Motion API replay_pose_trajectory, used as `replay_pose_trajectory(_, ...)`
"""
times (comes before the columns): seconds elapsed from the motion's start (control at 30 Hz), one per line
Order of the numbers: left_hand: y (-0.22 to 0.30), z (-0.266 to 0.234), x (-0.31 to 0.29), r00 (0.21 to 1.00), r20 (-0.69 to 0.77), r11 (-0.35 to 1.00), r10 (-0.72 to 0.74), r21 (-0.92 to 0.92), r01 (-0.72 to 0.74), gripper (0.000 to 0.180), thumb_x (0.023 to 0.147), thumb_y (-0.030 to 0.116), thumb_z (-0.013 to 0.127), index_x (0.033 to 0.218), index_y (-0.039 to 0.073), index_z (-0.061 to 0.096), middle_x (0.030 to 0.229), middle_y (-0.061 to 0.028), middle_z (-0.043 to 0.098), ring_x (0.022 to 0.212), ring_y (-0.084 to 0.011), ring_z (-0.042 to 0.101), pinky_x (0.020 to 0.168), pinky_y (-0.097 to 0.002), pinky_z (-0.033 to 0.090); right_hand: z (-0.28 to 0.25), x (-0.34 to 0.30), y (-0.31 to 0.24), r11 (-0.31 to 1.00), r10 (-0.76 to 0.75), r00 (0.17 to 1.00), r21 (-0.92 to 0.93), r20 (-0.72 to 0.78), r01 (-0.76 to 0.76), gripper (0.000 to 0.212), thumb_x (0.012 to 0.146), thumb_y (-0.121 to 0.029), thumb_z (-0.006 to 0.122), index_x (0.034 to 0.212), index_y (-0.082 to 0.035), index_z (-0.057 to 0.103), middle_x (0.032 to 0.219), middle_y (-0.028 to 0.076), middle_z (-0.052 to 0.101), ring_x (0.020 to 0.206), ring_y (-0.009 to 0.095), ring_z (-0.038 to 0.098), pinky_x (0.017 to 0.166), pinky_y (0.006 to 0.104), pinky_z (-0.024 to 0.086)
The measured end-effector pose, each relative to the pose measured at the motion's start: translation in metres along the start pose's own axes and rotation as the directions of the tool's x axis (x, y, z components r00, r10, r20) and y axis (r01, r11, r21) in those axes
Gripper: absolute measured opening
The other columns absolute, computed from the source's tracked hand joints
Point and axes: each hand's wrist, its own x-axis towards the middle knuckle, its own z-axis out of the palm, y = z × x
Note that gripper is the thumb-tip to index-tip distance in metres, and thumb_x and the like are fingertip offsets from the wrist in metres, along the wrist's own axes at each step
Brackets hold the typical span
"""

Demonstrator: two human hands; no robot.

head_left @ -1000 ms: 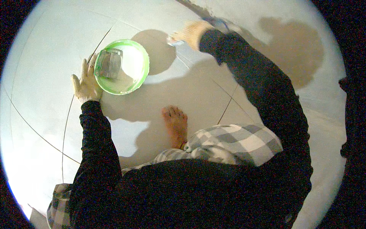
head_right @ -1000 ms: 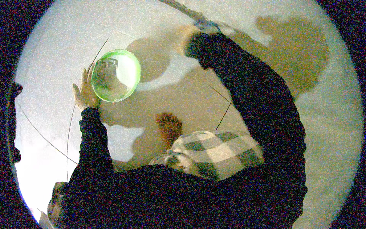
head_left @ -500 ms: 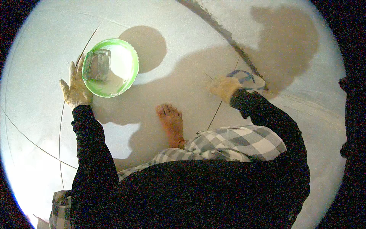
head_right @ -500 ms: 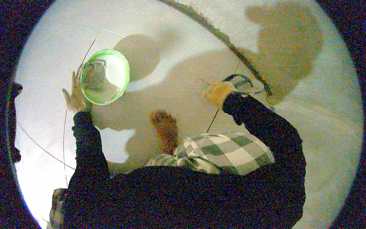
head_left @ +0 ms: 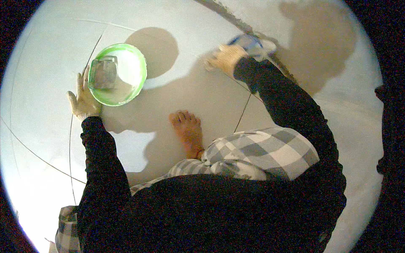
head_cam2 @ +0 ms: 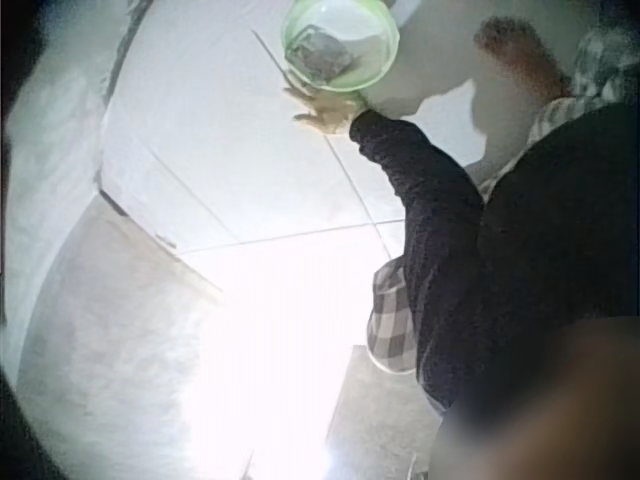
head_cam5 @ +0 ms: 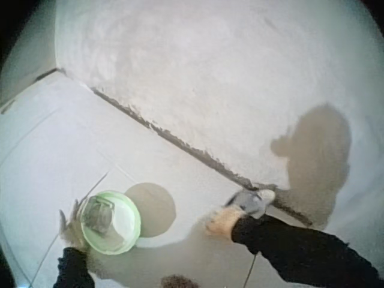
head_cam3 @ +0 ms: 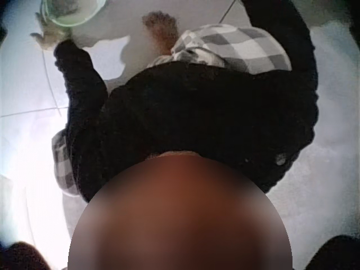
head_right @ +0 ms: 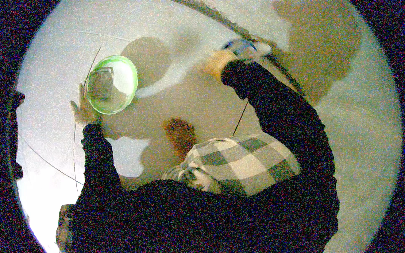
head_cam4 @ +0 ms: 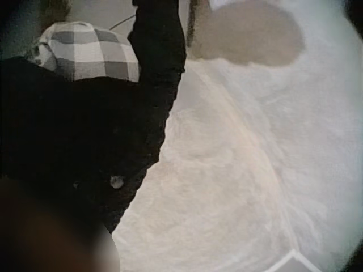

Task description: The person is kneeling on a tiled floor, using a trowel to apply white grout from a green bucket into the gaps between tiles. They repeatedly scoop grout and spread it along the seams, working methodically across the floor area.

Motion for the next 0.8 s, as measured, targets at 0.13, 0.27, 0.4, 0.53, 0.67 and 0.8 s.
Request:
replay_pose_trajectory(0.13,-0.001,-0.003,0.001,0.999,0.032,0.999,0.008,-0.036,-0.007,0.088,0.095,0.051,0.049,0.155,0.002,0.008,0.159,-0.0248,0.015,0.148,-0.0384,0.017,0.121,-0.0526,0.015,0.024,-0.061,0.012,0.986,0.141,0.876,0.014,0.461,-0.166,0.037,0.092,-0.042,0.053,0.113,-0.017,0.069,0.107,0.019,0.07,0.096,0.038,0.069,0.083,0.0486,0.055)
replay_pose_trajectory(0.27,-0.004,0.001,0.001,0.999,0.038,0.999,0.012,-0.037,-0.01,0.089,0.094,0.051,0.05,0.155,0.002,0.006,0.159,-0.0264,0.014,0.148,-0.0393,0.016,0.121,-0.0534,0.015,0.033,-0.088,0.04,0.953,0.174,0.879,0.149,0.444,-0.264,0.047,0.081,-0.038,0.068,0.122,-0.015,0.065,0.109,0.014,0.071,0.1,0.034,0.068,0.087,0.0454,0.053)
replay_pose_trajectory(0.4,-0.003,0.006,0.0,0.999,0.036,1.0,0.009,-0.014,-0.009,0.089,0.095,0.053,0.046,0.155,0.002,0.006,0.159,-0.0271,0.013,0.148,-0.04,0.014,0.121,-0.0529,0.014,0.027,-0.09,0.053,0.473,0.066,0.96,0.838,0.274,-0.272,0.054,0.076,-0.04,0.075,0.119,-0.01,0.065,0.111,0.014,0.071,0.099,0.029,0.068,0.087,0.0397,0.053)
replay_pose_trajectory(0.53,-0.003,0.003,0.001,0.998,0.067,1.0,-0.008,-0.006,0.008,0.09,0.095,0.053,0.048,0.155,0.001,0.005,0.159,-0.0273,0.012,0.148,-0.04,0.013,0.121,-0.0532,0.013,0.023,-0.09,0.046,0.348,0.086,0.961,0.896,0.263,-0.277,0.055,0.074,-0.046,0.076,0.113,-0.007,0.067,0.107,0.014,0.072,0.095,0.028,0.069,0.085,0.0374,0.053)
replay_pose_trajectory(0.67,-0.005,-0.004,0.001,0.998,0.059,1.0,0.004,-0.006,-0.003,0.091,0.095,0.053,0.048,0.155,0.001,0.004,0.159,-0.0276,0.012,0.148,-0.0403,0.014,0.121,-0.0537,0.013,0.028,-0.087,0.029,0.561,0.26,0.948,0.771,0.183,-0.303,0.046,0.079,-0.035,0.073,0.112,-0.004,0.067,0.101,0.012,0.072,0.089,0.022,0.067,0.083,0.0365,0.051)
replay_pose_trajectory(0.8,-0.005,-0.006,0.002,0.998,0.063,0.999,-0.019,-0.043,0.022,0.091,0.095,0.054,0.047,0.155,0.001,0.006,0.159,-0.0262,0.014,0.148,-0.04,0.016,0.121,-0.0534,0.015,0.021,-0.084,0.015,0.671,0.265,0.948,0.672,0.177,-0.313,0.046,0.079,-0.036,0.074,0.11,-0.004,0.067,0.1,0.012,0.072,0.089,0.022,0.067,0.082,0.0355,0.051)
